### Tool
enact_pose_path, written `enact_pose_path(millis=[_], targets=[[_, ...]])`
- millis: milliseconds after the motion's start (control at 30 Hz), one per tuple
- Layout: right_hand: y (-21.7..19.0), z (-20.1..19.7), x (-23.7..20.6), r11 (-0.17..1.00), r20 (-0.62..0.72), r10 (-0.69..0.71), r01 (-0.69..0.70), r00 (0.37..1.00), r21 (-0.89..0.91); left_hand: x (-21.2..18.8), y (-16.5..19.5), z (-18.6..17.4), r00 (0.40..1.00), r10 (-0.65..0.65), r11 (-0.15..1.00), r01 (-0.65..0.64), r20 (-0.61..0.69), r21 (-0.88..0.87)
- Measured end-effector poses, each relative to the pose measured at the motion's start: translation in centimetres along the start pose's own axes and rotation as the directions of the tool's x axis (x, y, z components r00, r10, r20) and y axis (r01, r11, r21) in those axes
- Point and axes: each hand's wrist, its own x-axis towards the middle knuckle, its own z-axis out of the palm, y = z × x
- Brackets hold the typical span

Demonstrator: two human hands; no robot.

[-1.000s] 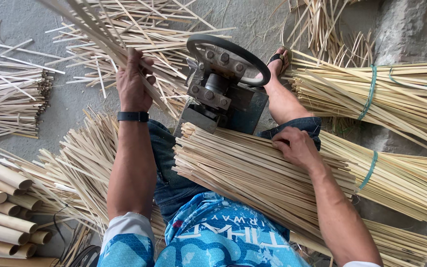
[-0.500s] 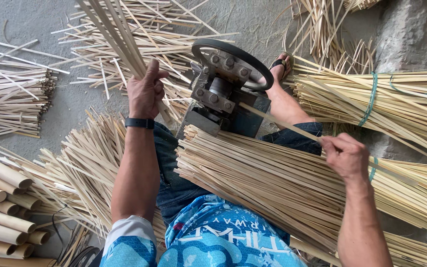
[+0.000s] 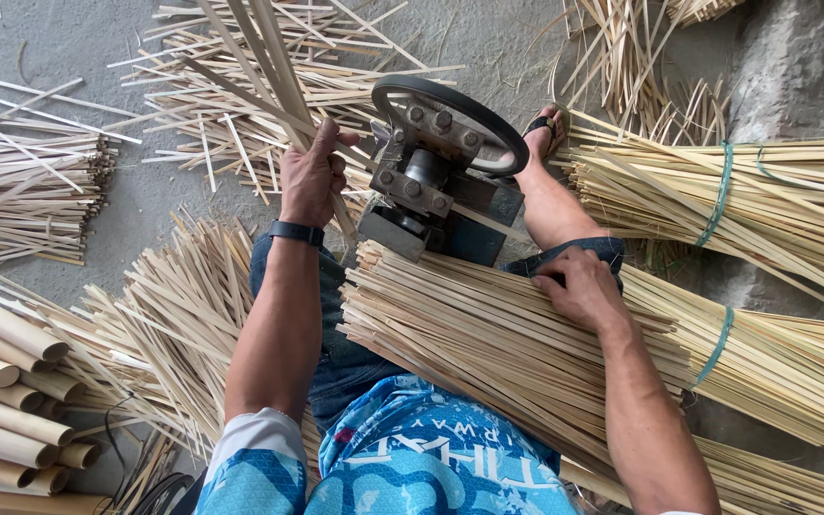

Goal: The person sits on the floor and repeatedly feeds long bamboo strips into a manual splitting machine. They hold the strips with both hands, guide them through the blade, and collect the split pieces on the floor.

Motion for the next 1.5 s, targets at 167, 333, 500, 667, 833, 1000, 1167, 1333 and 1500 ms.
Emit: enact_pose_path(millis=[167, 333, 500, 667, 833, 1000, 1167, 1333, 1500], targets=[[1.5, 0.8, -1.5, 0.989, 0.016, -0.044, 0.041, 0.999, 0.143, 0.4, 0.6, -0.5, 1.0, 0.015, 0.997, -0.017, -0.018, -0.069], [3.2, -1.6, -4.7, 0.985, 0.082, 0.147, -0.153, 0.986, 0.076, 1.2, 2.7, -3.0, 0.993, 0.081, 0.992, -0.088, -0.082, -0.088], [5.4, -6.1, -7.6, 0.859, 0.084, 0.479, -0.487, 0.874, 0.157, 1.0, 3.2, -4.7, 0.989, 0.125, 0.961, -0.141, -0.082, -0.237], [5.9, -6.5, -8.2, 0.948, -0.205, 0.276, -0.23, 0.939, 0.222, 0.4, 2.0, -4.1, 0.994, 0.094, 0.97, -0.102, -0.048, -0.221], [5.7, -5.3, -7.0, 0.954, -0.208, 0.285, -0.256, 0.936, 0.158, 0.3, 1.4, -3.3, 0.998, 0.046, 0.984, -0.054, -0.049, -0.172], [4.7, -2.9, -4.0, 0.949, -0.093, 0.311, -0.305, 0.946, 0.077, 0.2, 1.1, -1.9, 0.994, 0.053, 0.997, -0.058, -0.098, -0.044], [2.5, -0.4, -1.4, 0.982, -0.198, 0.114, -0.08, 0.974, 0.173, -0.2, 0.6, -0.1, 0.997, 0.047, 0.999, -0.046, -0.06, 0.014], [0.1, -0.3, -1.1, 0.986, -0.217, 0.101, -0.068, 0.971, 0.152, 0.0, 0.4, 0.8, 0.959, 0.004, 0.974, 0.061, -0.283, 0.218], [-1.7, 0.0, -1.7, 0.999, -0.014, 0.04, -0.04, 0.999, -0.002, 0.3, 0.4, 1.5, 0.953, -0.206, 0.976, 0.184, -0.224, -0.116]])
